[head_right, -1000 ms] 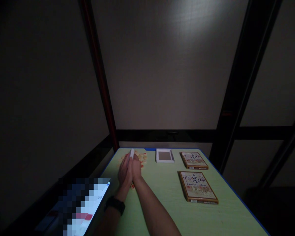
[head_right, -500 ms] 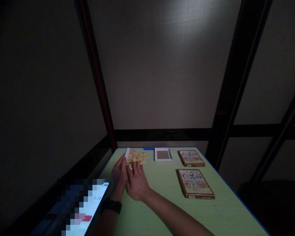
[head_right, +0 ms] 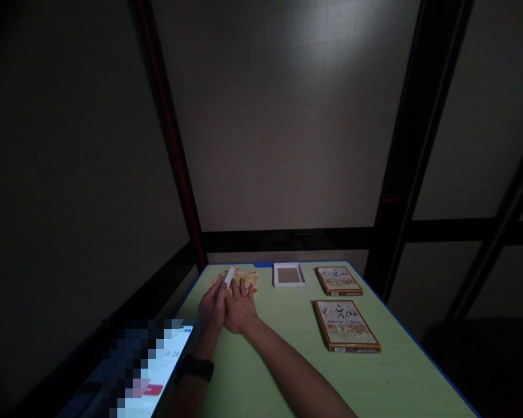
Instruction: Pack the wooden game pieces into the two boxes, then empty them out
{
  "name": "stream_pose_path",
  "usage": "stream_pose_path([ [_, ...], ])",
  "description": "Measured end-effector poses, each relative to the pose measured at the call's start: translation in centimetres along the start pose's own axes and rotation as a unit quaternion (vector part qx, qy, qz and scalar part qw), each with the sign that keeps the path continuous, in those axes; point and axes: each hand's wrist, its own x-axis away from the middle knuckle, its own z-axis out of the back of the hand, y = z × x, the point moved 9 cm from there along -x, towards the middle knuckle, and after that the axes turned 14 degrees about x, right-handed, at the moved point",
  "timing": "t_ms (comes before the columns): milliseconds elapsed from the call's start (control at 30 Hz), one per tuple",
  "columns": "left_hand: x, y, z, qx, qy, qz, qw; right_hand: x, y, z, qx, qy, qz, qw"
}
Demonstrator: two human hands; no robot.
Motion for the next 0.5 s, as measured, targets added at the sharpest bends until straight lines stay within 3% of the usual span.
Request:
stream_pose_path([
  [300, 0.5, -1.4, 4.0, 0.075, 0.185, 0.13, 0.971, -0.1, 0.4, 1.5, -0.001, 0.039, -0.046, 0.998],
  [500, 0.9, -1.2, 5.4, 0.127, 0.248, 0.104, 0.955, 1.0, 0.8, 0.6, -0.001, 0.03, -0.058, 0.998],
])
